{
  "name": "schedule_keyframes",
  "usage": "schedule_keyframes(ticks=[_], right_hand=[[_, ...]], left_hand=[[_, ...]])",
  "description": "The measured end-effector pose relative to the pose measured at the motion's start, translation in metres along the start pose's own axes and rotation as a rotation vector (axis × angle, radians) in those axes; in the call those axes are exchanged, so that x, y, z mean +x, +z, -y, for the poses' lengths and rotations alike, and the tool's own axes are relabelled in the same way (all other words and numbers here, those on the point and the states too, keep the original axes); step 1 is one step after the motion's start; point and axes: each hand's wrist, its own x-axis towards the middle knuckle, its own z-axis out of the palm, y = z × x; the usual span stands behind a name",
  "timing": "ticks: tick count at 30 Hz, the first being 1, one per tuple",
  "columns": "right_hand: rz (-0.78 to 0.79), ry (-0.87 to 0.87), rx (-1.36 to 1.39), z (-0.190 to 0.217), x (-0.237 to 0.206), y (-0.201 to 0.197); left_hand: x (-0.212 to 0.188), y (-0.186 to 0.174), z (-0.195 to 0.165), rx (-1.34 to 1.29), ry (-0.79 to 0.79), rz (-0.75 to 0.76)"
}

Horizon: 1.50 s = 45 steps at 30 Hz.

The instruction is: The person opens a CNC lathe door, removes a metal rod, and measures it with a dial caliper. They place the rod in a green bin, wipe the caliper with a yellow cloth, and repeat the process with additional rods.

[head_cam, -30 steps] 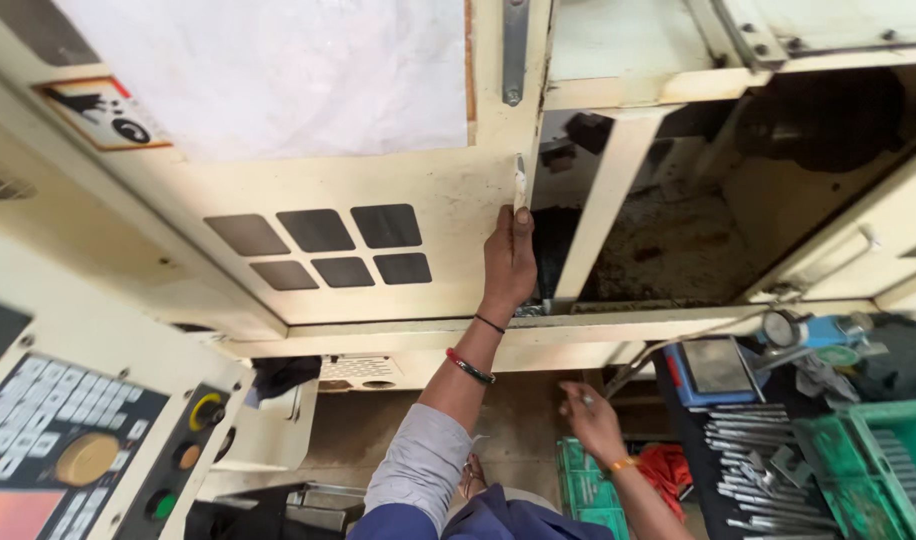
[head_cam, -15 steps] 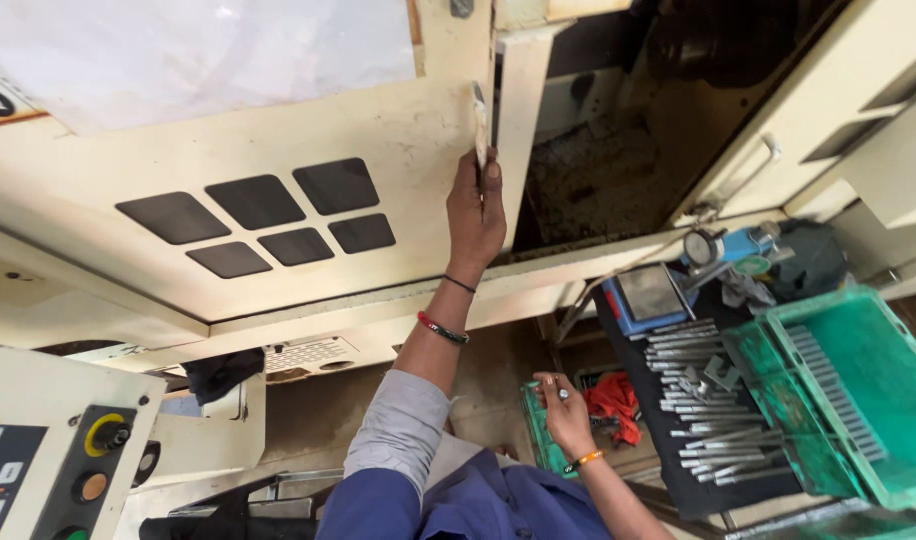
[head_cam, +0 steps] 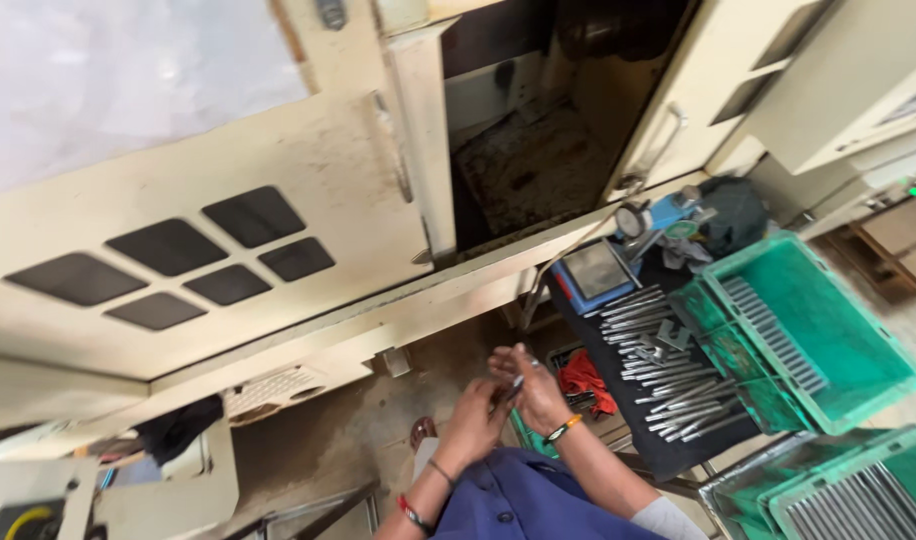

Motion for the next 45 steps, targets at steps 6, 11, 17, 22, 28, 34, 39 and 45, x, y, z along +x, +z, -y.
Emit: schedule_keyframes(ticks=[6, 11, 17, 22, 28, 34, 39, 45], right_hand=[[0.016, 0.049, 0.015, 0.002, -0.004, 0.005], [-0.132, -0.034, -0.014, 0.022, 0.017, -0.033], [-1.037, -0.379, -0.936, 0.099, 0.026, -0.145], [-1.316, 0.05, -1.085, 0.14, 0.019, -0.188], [-1.048, 0.261, -1.158, 0.16, 0.026, -0.194], [-0.925, 0.244, -1.332, 0.163, 0.031, -0.196], [-1.328, -0.004, -1.125, 0.146, 0.027, -0.195], [-1.082, -0.236, -1.0, 0.132, 0.003, -0.202]], left_hand=[[0.001, 0.021, 0.034, 0.057, 0.028, 0.039], [0.022, 0.046, 0.044, 0.006, -0.197, 0.085], [0.021, 0.051, 0.05, -0.25, -0.374, 0.09], [0.014, 0.034, 0.051, -0.111, -0.363, 0.037], [0.009, 0.024, 0.052, -0.057, -0.327, -0.027], [0.004, 0.015, 0.052, -0.052, -0.365, -0.064], [0.001, 0.01, 0.053, -0.089, -0.397, -0.07], [0.004, 0.013, 0.054, -0.022, -0.342, -0.06]])
